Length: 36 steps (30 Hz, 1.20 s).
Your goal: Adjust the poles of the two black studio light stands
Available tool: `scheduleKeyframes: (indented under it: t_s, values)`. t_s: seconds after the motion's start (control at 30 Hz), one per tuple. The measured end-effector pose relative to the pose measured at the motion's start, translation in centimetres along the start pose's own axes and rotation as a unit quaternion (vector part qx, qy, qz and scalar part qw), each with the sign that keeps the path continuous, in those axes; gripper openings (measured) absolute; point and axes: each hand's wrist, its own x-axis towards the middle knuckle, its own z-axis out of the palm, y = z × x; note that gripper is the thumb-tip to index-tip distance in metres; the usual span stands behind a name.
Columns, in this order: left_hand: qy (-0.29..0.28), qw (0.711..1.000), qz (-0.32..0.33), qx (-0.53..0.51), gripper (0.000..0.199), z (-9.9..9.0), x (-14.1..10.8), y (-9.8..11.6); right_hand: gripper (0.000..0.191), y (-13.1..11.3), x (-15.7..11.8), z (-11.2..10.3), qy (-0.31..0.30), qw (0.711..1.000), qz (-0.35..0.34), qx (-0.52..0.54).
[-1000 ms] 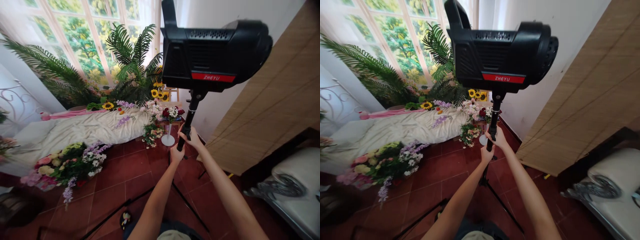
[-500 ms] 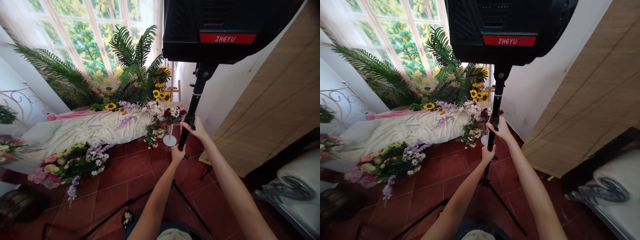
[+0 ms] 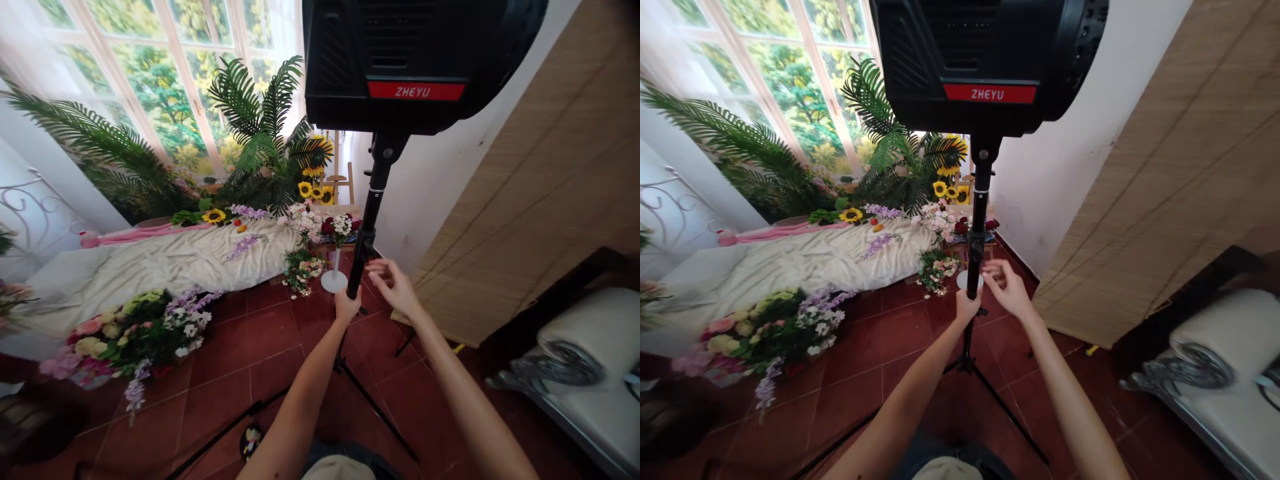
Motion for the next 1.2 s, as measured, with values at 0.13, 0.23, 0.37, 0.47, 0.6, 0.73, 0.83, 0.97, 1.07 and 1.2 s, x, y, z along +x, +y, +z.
scheduleKeyframes:
  t_s: [0.13, 0.23, 0.37, 0.47, 0.6, 0.73, 0.83, 0.97, 1.07, 1.2]
  values:
    - [0.006, 1.000, -0.008, -0.001, 0.040, 0.3, 0.0, 0.0, 0.020, 3.3, -7.4, 1.3, 0.001, 0.989, 0.018, -0.145]
    - [0.002, 1.000, 0.002, 0.006, 0.041, 0.3, 0.0, 0.1, 0.030, 4.4, -10.5, 3.0, -0.003, 0.986, 0.010, -0.168]
    - [0.008, 1.000, 0.015, 0.001, 0.041, 0.2, -0.1, 0.3, 0.037, 5.3, -11.2, 4.6, 0.013, 0.985, 0.035, -0.168]
    - [0.014, 1.000, 0.008, -0.004, 0.041, 0.3, -0.2, 0.3, 0.034, 5.8, -10.7, 5.0, 0.036, 0.985, 0.070, -0.153]
    - [0.015, 1.000, 0.002, -0.006, 0.040, 0.5, -0.2, 0.4, 0.032, 6.7, -9.6, 5.5, 0.084, 0.985, 0.130, -0.082]
    - [0.016, 1.000, -0.002, -0.006, 0.039, 0.4, -0.2, 0.5, 0.031, 7.9, -8.6, 6.6, 0.130, 0.967, 0.210, 0.062]
    - [0.011, 1.000, 0.004, -0.001, 0.040, 0.3, -0.2, 0.5, 0.019, 8.5, -7.7, 7.4, 0.129, 0.903, 0.312, 0.264]
    - [-0.001, 1.000, 0.004, 0.003, 0.041, 0.2, 0.0, 0.4, 0.017, 8.4, -6.8, 7.6, 0.091, 0.753, 0.436, 0.484]
    - [0.005, 1.000, 0.003, -0.003, 0.040, 0.2, 0.0, 0.3, 0.022, 7.9, -6.9, 7.6, 0.079, 0.740, 0.446, 0.498]
    - [0.009, 1.000, 0.015, -0.006, 0.041, 0.2, 0.0, 0.3, 0.025, 7.5, -8.2, 7.3, 0.084, 0.860, 0.397, 0.311]
